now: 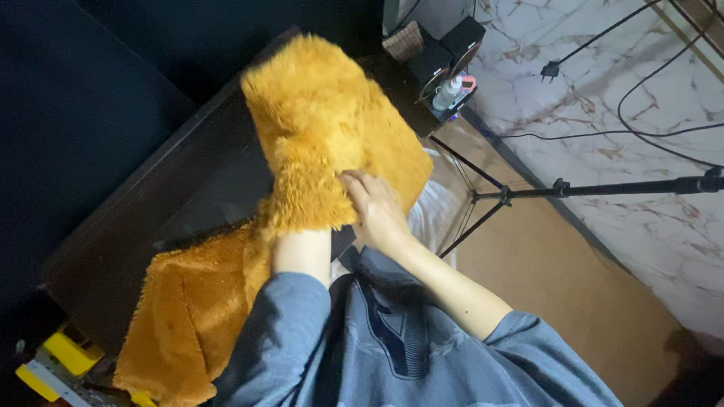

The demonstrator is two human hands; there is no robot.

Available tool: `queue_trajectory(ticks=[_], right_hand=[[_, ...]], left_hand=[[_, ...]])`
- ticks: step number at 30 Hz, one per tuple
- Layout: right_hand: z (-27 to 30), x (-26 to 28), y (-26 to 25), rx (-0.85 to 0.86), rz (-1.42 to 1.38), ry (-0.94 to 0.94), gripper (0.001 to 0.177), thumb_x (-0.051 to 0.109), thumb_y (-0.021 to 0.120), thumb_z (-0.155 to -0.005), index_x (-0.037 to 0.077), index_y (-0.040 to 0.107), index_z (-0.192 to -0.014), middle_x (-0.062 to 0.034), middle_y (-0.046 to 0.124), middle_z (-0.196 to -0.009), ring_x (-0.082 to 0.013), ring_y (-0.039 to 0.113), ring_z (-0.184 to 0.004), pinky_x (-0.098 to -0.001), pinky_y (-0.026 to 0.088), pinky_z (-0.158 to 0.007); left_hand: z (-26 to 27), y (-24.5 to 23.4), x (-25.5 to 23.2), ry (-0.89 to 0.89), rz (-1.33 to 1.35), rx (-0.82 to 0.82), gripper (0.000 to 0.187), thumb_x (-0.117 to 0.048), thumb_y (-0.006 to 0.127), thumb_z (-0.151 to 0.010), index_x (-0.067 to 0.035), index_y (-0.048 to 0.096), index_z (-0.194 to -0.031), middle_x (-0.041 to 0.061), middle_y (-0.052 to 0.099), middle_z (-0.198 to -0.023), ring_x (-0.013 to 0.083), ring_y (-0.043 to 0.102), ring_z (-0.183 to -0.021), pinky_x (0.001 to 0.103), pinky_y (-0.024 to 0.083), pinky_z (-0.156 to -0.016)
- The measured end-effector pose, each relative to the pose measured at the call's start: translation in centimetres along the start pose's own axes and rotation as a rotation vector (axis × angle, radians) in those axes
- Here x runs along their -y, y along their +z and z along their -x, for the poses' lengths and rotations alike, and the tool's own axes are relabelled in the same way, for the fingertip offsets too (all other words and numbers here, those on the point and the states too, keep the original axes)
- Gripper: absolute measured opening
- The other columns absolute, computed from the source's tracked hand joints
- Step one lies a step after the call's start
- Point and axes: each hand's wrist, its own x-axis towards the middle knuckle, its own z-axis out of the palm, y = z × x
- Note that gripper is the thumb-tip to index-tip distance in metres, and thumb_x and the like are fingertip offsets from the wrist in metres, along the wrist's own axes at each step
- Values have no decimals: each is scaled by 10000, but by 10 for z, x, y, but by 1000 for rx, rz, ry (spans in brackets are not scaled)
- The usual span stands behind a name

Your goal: The person wipes a wooden table surface with a cloth, folds the cloth, and then arranges a yellow fuzzy rug and a toy vehicle on the table.

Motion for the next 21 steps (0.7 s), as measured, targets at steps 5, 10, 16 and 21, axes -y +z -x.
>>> queue_trajectory(ticks=[5,10,16,21], right_hand=[[-22,-10,1,-60,-32,-33,689,-145,543,-744,25,534,-1412,-206,552,-1417,-420,537,-1306,-472,455,-1106],[-25,-48,32,-29,-60,-56,724,-172,509,-718,-7,529,-1422,-249,526,-1443,-454,505,-1321,-466,441,-1107],[3,-132,71,99,8,-142,626,-121,509,-734,0,597,-1342,-234,572,-1404,-443,526,-1318,-468,425,-1130],[31,-191,95,326,13,45,576,-60,486,-785,3,579,-1350,-291,577,-1373,-452,513,-1296,-466,417,-1093]], left_hand=[[-19,0,-10,20,12,-34,732,-433,731,-827,-90,488,-1426,159,512,-1479,366,408,-1404,525,216,-1182],[-6,-15,10,-4,9,-79,728,-448,735,-820,-95,513,-1416,158,514,-1480,374,399,-1409,537,199,-1187],[57,-30,64,-72,-32,-137,724,-465,741,-812,-102,543,-1405,157,518,-1481,384,389,-1415,551,179,-1193],[89,-53,85,-49,-149,-198,721,-480,746,-805,-108,568,-1396,155,520,-1481,392,380,-1421,562,162,-1198]])
